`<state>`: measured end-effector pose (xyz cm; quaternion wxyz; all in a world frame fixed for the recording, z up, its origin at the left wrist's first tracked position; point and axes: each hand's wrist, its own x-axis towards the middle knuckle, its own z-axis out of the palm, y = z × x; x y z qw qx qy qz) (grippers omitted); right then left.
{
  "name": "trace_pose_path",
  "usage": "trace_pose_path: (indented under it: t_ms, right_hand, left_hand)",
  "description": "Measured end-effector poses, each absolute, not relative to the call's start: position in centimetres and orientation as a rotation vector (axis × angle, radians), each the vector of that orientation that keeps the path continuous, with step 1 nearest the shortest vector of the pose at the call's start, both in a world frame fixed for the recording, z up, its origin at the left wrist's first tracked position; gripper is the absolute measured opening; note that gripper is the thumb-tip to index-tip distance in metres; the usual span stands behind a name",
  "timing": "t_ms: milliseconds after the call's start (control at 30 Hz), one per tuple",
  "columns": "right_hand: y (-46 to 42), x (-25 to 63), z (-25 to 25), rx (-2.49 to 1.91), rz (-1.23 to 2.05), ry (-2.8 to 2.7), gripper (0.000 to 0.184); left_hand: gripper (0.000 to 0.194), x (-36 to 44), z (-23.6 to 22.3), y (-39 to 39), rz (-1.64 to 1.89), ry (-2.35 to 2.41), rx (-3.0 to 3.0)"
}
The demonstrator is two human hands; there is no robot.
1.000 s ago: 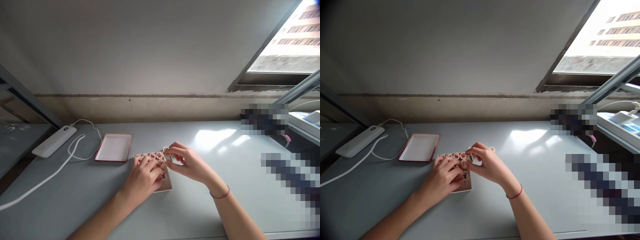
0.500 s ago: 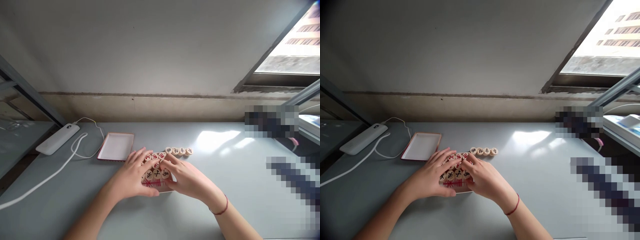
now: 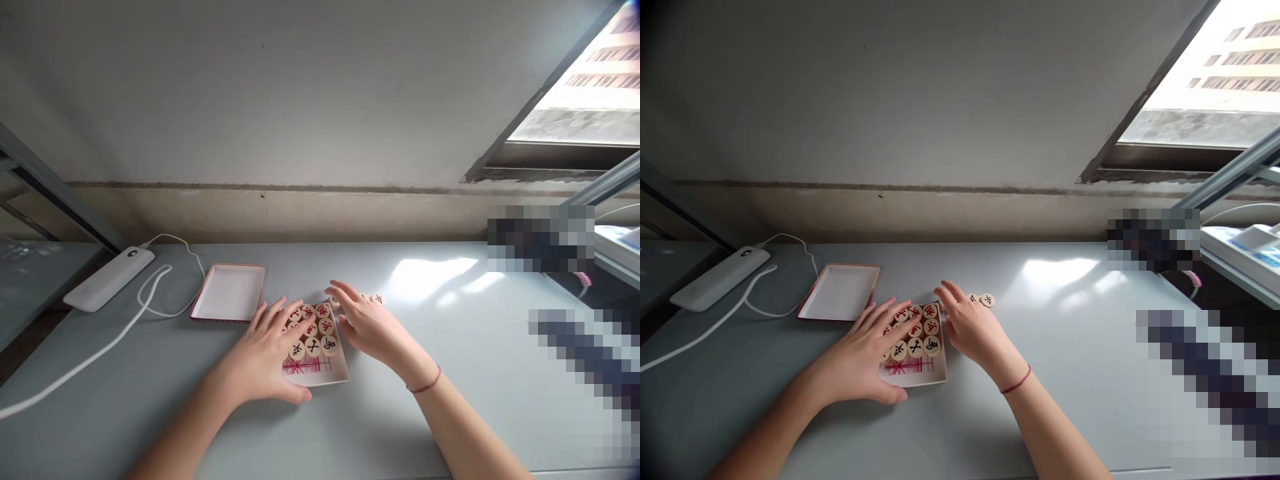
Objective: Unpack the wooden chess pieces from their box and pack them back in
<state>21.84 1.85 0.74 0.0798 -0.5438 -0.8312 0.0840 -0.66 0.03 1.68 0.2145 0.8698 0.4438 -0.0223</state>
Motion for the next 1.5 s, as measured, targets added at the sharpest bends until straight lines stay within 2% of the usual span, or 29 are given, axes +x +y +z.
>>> trace_pose_path:
  t_ms: [367, 533, 600, 700, 800, 867, 1133, 1500]
  right_hand:
    - [2.3, 21.5, 0.8, -1.639, 0.330, -2.385, 0.032]
    - [1.2, 21.7, 1.7, -1.471, 0.527, -2.093, 0.025]
    - [0.7, 21.1, 2.0, -1.396, 0.708, -2.029, 0.026]
    - [-0.1, 20.1, 2.4, -1.277, 1.020, -1.921, 0.027]
    - [-0.5, 19.4, 2.5, -1.152, 1.260, -1.780, 0.028]
    - [-0.6, 19.3, 2.4, -1.097, 1.342, -1.736, 0.029]
    - [-0.3, 19.7, 2.2, -1.164, 1.289, -1.669, 0.037]
    - [-0.5, 19.8, 2.0, -1.178, 1.160, -1.823, 0.031]
  left_hand:
    - [0.099, -0.8, 1.6, 0.0, 0.004, 1.220, 2.388]
    - [0.098, -0.7, 1.1, 0.3, 0.239, 1.154, 2.533]
    - [0.087, -0.3, 1.0, 0.4, 0.482, 1.148, 2.634]
    - [0.057, 0.3, 1.3, 0.4, 0.797, 1.118, 2.750]
    - [0.031, 0.4, 1.9, 0.3, 0.895, 1.065, 2.813]
    - [0.025, 0.1, 2.3, 0.1, 0.922, 1.033, 2.805]
    - [0.007, -2.7, 1.8, -0.8, 0.947, 0.798, 2.609]
    - [0.005, -2.9, 0.3, -1.7, 0.700, 0.805, 2.725]
